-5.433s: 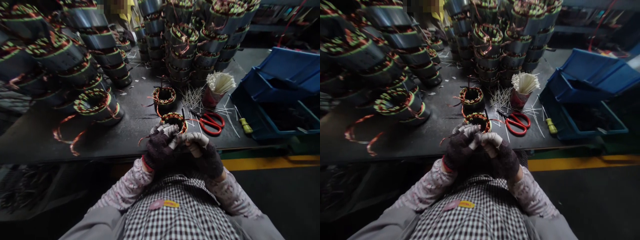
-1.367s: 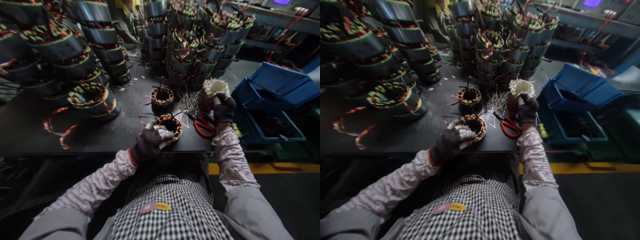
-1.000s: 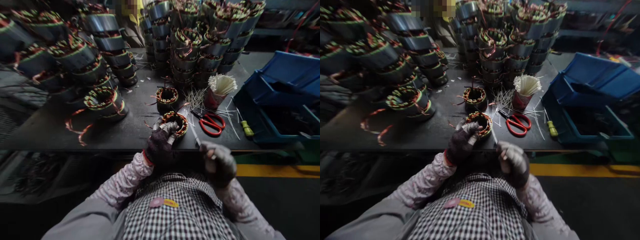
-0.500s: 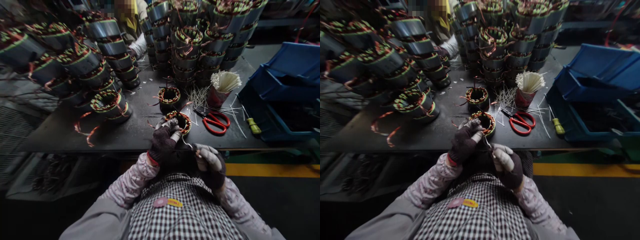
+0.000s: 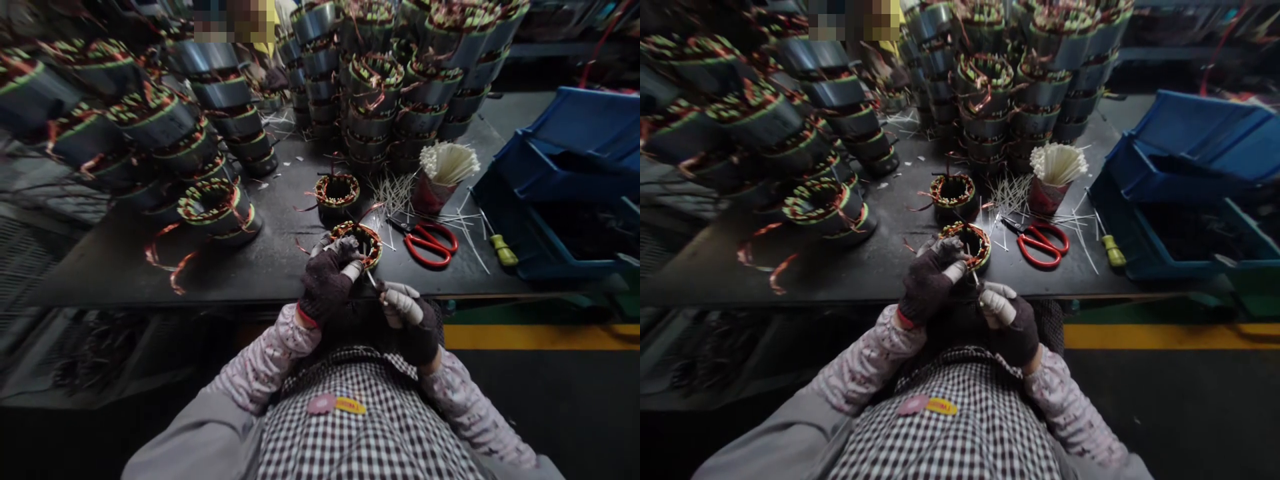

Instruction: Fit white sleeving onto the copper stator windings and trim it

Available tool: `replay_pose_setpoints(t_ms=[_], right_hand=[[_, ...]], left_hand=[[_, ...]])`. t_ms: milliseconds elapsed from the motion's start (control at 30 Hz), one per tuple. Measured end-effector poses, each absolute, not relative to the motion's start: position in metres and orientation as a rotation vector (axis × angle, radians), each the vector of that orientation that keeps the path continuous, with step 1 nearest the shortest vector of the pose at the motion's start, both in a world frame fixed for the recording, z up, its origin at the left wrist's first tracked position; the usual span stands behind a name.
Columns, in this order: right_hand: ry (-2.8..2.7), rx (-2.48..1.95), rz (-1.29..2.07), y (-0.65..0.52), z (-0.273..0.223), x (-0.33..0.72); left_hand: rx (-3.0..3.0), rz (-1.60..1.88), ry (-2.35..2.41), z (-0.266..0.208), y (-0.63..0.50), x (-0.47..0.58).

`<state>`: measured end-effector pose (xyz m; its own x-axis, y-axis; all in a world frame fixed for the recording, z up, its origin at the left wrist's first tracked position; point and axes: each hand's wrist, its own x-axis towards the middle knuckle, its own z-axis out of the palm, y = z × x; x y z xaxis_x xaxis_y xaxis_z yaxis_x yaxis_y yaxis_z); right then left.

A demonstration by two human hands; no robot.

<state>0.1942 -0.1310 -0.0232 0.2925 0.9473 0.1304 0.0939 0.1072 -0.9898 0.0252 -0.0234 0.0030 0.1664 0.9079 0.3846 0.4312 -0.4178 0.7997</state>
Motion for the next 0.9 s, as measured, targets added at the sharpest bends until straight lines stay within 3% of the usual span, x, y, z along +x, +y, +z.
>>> replay_pose_setpoints(t_ms=[300,900], right_hand=[[-1.331,-1.327,0.827,-0.086,0.031,0.199],[-1.404,-1.404,0.686,-0.084,0.022,0.195]], left_hand=[[2.098,1.301,1.046,0.001,-0.018,0.015],[2.112,1.089,1.116,0.014,-0.021,0.012]])
